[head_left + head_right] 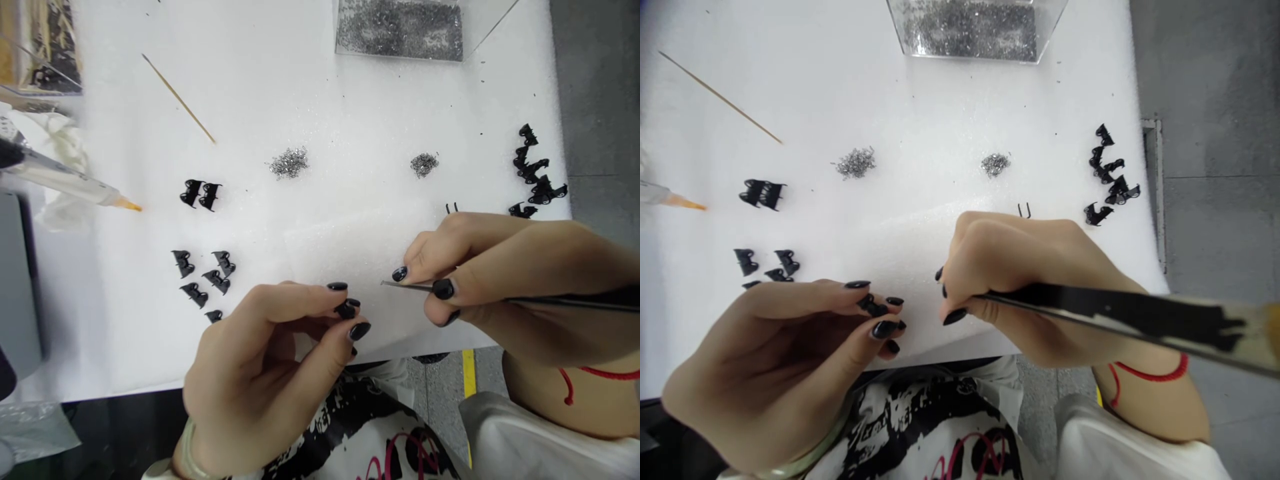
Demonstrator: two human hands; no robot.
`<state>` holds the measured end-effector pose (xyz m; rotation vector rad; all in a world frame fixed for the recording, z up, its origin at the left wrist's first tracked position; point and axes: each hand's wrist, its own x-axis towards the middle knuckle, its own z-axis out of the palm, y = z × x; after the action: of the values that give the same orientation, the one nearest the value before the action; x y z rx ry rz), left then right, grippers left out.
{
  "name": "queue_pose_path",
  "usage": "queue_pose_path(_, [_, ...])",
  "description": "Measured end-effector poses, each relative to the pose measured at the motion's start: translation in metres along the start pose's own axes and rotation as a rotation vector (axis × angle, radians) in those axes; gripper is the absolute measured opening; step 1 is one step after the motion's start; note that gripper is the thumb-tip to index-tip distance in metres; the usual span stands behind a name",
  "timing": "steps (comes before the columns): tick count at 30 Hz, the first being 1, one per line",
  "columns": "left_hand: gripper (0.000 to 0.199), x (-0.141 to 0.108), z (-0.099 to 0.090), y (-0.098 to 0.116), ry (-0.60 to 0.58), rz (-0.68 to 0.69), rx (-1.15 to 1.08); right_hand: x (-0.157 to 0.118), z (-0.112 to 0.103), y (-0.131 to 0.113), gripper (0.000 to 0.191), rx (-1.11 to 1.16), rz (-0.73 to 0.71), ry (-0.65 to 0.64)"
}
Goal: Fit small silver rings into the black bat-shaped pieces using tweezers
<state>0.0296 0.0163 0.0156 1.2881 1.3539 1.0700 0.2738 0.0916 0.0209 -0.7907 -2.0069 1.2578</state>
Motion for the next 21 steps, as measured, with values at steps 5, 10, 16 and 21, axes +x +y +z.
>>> queue_pose_path(5, [0.037, -0.001, 0.001, 0.001, 0.034, -0.03, -0.024, 0.002, 0.0, -0.002, 0.024, -0.009, 0.021, 0.0])
queue_pose_path(10, [0.035, -0.004, 0.004, 0.003, 0.041, -0.054, -0.028, 0.005, 0.0, -0.011, 0.027, -0.016, 0.092, 0.02])
queue_pose_path(16, [0.035, -0.003, 0.003, 0.002, 0.042, -0.044, -0.032, 0.007, 0.004, -0.009, 0.027, 0.05, 0.091, 0.052])
queue_pose_path(21, [0.033, -0.004, 0.003, 0.001, 0.037, -0.044, -0.021, 0.003, 0.007, -0.001, 0.023, 0.055, 0.024, 0.04])
